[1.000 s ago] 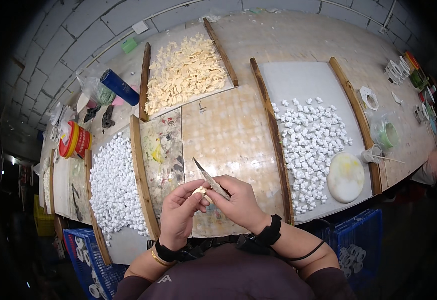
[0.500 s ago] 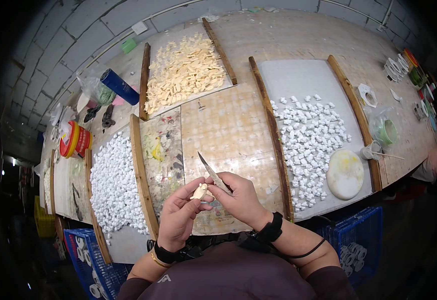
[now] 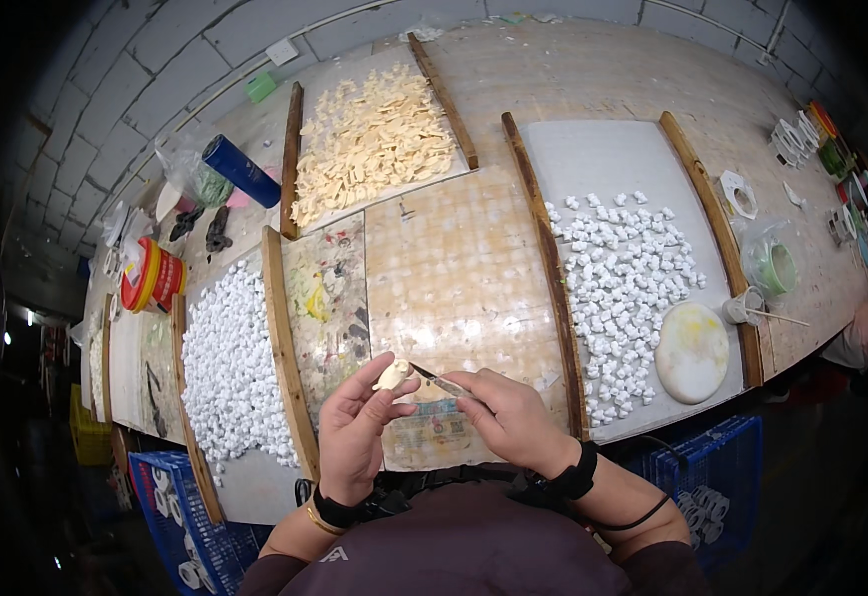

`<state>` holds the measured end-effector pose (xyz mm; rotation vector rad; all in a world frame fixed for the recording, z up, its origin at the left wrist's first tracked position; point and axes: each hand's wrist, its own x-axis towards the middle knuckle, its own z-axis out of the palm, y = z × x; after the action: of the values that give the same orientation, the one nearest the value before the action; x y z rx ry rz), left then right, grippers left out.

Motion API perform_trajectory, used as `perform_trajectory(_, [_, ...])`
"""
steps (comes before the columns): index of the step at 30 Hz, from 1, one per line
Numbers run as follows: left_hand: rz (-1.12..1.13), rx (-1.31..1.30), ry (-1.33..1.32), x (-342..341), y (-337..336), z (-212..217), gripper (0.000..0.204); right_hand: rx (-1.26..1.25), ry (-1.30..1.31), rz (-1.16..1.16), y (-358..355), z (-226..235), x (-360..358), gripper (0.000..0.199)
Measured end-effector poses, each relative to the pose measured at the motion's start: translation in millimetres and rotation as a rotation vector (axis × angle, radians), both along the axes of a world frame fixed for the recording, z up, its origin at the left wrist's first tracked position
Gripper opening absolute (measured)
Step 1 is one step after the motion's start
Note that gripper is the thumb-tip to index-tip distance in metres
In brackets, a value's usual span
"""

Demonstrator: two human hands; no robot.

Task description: Manually trimming flash or excess material from small white molded components using a small knife.

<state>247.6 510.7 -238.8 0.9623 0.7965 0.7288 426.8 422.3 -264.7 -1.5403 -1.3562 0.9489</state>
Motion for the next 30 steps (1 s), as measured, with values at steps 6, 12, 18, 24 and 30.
perform_trajectory(6, [0.016,0.035,-0.007,-1,4,-9,0.038,0.166,-0.066,-0.010,3,-6,-3,0.033])
perform_trajectory(12, [-0.012,-0.007,-0.032,4,4,-9,0.038,-0.127,0.574,-0.137,22,0,-9,0.029])
perform_trajectory(18, [-0.036,-0.025,-0.022,5,3,-7,0.037,-0.218,0.841,-0.165,35,8,-16,0.018])
perform_trajectory(24, [-0.052,-0.032,-0.004,7,3,-7,0.040,-0.225,0.899,-0.200,35,2,-18,0.017])
perform_trajectory(30, [-0.215,0.026,0.040,6,9,-3,0.046,-0.292,0.930,-0.094,36,5,-11,0.017])
